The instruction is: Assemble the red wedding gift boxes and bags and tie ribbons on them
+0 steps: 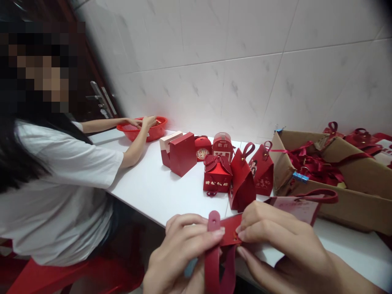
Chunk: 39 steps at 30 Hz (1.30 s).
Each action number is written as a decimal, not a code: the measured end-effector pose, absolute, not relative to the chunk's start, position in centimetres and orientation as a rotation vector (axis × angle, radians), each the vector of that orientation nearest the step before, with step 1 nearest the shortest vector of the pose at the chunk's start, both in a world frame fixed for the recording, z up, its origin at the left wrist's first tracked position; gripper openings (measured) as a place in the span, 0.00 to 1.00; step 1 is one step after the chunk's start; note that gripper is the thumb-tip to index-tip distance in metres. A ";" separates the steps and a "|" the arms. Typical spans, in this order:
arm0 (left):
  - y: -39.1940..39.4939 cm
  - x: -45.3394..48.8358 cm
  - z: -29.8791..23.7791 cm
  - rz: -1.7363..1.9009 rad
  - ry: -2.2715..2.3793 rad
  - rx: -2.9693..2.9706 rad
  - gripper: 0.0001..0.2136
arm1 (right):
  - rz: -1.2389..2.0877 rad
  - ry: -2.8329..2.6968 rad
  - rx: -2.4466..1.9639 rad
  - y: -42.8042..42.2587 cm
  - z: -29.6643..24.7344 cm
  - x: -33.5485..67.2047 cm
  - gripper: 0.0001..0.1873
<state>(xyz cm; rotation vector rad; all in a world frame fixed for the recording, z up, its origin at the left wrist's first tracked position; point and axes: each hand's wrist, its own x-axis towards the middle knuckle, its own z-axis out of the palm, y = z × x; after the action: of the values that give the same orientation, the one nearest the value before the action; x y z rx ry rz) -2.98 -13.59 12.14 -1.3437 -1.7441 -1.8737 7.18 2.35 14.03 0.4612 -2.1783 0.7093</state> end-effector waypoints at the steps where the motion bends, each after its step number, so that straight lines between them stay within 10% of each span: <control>1: -13.5 -3.2 12.0 -1.878 -1.742 -1.355 0.10 | 0.713 -2.177 0.470 2.4 14.1 7.2 0.14; 39: -11.8 -3.4 12.3 -2.104 -1.736 -1.535 0.08 | 0.682 -2.211 0.473 2.5 13.8 6.9 0.09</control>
<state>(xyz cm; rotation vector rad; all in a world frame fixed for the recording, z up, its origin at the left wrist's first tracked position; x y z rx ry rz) -3.38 -11.78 12.27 -1.5349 -1.7360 -2.1039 6.91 2.48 13.77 0.4735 -2.2114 0.6815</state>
